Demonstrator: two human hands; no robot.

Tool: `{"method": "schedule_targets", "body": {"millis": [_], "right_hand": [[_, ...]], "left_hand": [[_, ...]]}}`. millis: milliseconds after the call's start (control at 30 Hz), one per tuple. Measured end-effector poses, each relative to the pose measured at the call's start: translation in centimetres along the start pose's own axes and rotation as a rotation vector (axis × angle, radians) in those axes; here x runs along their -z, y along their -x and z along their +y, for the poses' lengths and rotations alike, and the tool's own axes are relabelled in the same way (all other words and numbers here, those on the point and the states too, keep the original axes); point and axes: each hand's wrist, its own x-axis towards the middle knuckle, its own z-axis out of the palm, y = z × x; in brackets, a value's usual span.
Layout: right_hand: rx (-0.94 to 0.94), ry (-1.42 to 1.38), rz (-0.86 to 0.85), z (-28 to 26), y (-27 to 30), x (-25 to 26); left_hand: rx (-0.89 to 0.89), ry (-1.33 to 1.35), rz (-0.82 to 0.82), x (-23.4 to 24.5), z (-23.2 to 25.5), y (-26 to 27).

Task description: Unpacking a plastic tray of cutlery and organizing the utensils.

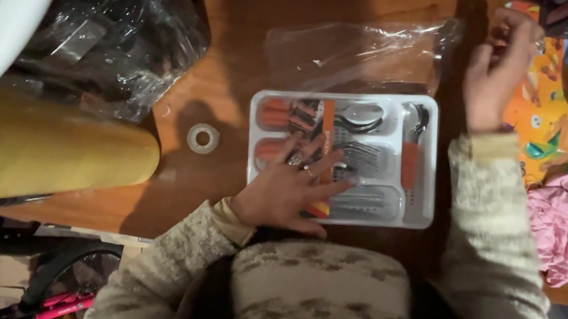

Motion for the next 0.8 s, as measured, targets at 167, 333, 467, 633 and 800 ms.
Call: {"method": "schedule_targets", "body": {"millis": [167, 333, 467, 633, 800], "right_hand": [[-0.049, -0.092, -0.325, -11.6, 2.2, 5.0], [0.067, 0.011, -0.746, -16.6, 6.9, 6.2], [0.183, 0.053, -0.606, -18.1, 9.2, 7.5], [0.265, -0.091, -0.617, -19.7, 10.3, 9.8], [0.227, -0.057, -0.671, -18.5, 12.7, 11.0]], "left_hand": [[-0.001, -0.018, 0.052, -1.9, -0.2, -1.0], [0.106, -0.060, 0.160, -2.9, 0.9, -2.7], [0.106, -0.005, 0.214, -2.2, -0.5, -2.8], [0.250, 0.009, 0.182, 2.9, -3.0, -3.3], [0.270, 0.001, 0.315, 2.0, -7.3, -2.2]]}}
